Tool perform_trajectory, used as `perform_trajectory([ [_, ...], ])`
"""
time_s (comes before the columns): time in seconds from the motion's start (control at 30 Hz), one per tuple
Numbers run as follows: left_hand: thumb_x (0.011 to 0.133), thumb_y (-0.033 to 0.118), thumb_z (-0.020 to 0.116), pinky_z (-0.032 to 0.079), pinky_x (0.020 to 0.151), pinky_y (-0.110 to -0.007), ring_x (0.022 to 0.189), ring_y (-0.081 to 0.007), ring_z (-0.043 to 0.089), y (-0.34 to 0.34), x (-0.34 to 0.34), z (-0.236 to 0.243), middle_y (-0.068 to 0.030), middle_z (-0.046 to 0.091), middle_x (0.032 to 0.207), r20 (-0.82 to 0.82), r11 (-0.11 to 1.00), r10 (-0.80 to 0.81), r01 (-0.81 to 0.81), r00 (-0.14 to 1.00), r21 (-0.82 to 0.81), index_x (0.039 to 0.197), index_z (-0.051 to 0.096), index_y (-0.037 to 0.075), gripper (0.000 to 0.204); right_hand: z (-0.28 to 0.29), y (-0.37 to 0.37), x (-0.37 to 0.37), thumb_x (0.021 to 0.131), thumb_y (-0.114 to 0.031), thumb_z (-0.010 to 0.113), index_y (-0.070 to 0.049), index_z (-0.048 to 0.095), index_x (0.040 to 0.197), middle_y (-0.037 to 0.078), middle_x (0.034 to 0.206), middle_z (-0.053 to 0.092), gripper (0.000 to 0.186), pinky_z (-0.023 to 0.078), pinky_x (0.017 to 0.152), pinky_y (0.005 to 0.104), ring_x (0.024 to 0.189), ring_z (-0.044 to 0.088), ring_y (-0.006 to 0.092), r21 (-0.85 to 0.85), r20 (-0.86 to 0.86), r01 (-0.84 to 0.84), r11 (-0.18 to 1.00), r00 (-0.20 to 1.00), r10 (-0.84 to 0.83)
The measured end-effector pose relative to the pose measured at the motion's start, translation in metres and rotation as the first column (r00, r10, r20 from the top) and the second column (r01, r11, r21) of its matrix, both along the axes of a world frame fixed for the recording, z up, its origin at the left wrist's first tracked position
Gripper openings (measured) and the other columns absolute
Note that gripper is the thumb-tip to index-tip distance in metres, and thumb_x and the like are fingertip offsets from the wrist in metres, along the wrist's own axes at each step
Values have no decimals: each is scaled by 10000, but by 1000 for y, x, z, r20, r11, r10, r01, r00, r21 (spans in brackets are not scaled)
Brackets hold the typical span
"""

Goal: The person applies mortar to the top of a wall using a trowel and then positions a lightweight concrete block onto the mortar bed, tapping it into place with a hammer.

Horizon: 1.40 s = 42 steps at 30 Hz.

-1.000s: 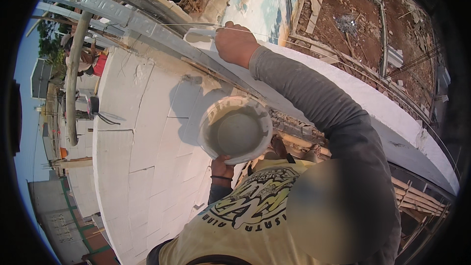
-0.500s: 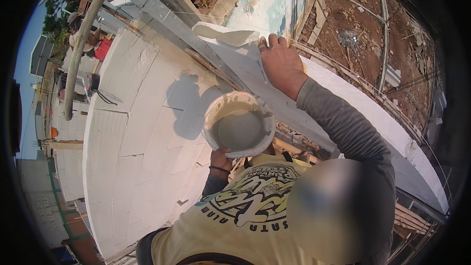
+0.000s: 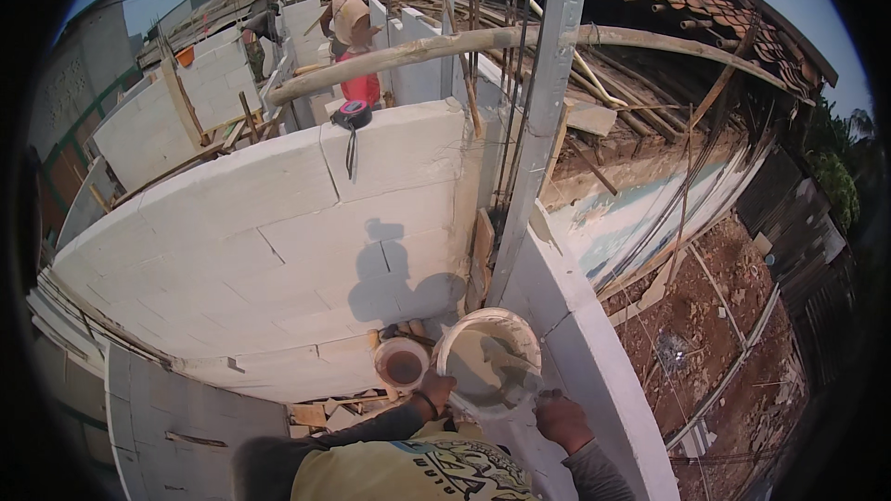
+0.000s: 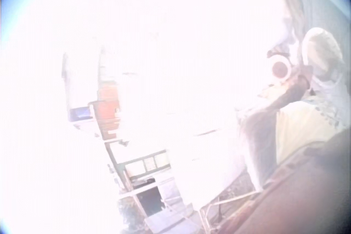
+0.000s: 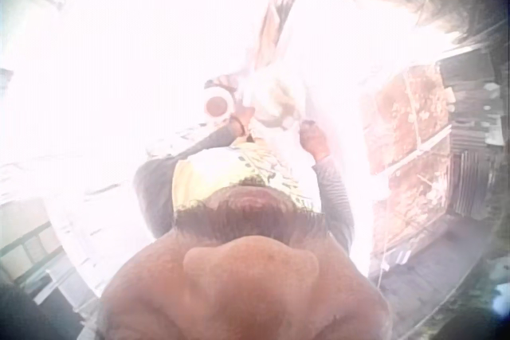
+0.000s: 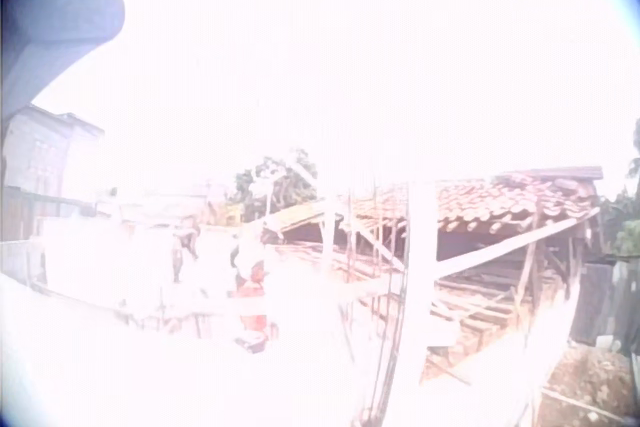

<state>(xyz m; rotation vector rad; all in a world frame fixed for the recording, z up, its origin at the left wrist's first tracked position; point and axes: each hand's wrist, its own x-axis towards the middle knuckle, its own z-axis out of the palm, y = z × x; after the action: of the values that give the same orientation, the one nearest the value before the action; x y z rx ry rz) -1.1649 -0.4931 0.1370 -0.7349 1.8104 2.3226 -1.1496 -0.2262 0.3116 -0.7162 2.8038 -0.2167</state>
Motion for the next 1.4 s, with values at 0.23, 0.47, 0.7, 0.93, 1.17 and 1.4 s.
perform_trajectory([
  [0.23,705,35,623,510,748,-369,863,-285,660,1,6,-12,-195,669,998,15,990,-136,135,991,32,1375,372,-77,724,-12,-30,-22,856,-135,544,30,608,1006,262,1010,609,233,560,723,488,837,671,410,154,-8,162,975,987,-162],
  [0.47,718,-76,513,531,766,-355,897,-235,657,4,11,42,-130,652,993,-72,984,24,-11,997,180,1189,574,-42,476,-25,-30,-30,859,-78,498,67,593,1046,272,1034,616,256,557,768,487,882,673,421,158,96,233,960,964,-250],
  [0.7,679,-56,504,506,657,-317,772,-195,627,-2,12,50,-68,606,869,-62,984,-92,100,994,147,1012,589,-19,346,-80,-34,-20,862,-114,547,34,631,1000,250,943,654,220,547,783,470,850,671,396,105,256,213,971,938,-233],
  [0.93,678,-56,527,515,705,-321,822,-209,623,-13,1,61,-67,619,936,45,951,-231,215,972,224,1103,575,-7,430,-47,-28,1,954,-330,591,21,641,1033,103,756,643,363,547,574,340,610,636,200,-292,850,747,597,489,-196],
  [1.17,679,-34,529,582,823,-503,901,-331,657,-32,-24,40,-161,599,1011,162,847,-421,324,892,422,1102,527,-89,427,-66,-21,18,960,-312,528,49,636,927,75,669,596,377,493,513,332,546,582,174,-368,817,747,554,544,-191],
  [1.4,733,103,571,490,979,-509,1062,-397,621,-36,-53,3,-241,618,1146,153,711,-673,575,724,405,1207,479,-103,525,-76,-38,31,775,-146,608,-12,724,910,214,883,701,222,530,766,448,862,689,356,-250,329,476,843,861,-389],
])
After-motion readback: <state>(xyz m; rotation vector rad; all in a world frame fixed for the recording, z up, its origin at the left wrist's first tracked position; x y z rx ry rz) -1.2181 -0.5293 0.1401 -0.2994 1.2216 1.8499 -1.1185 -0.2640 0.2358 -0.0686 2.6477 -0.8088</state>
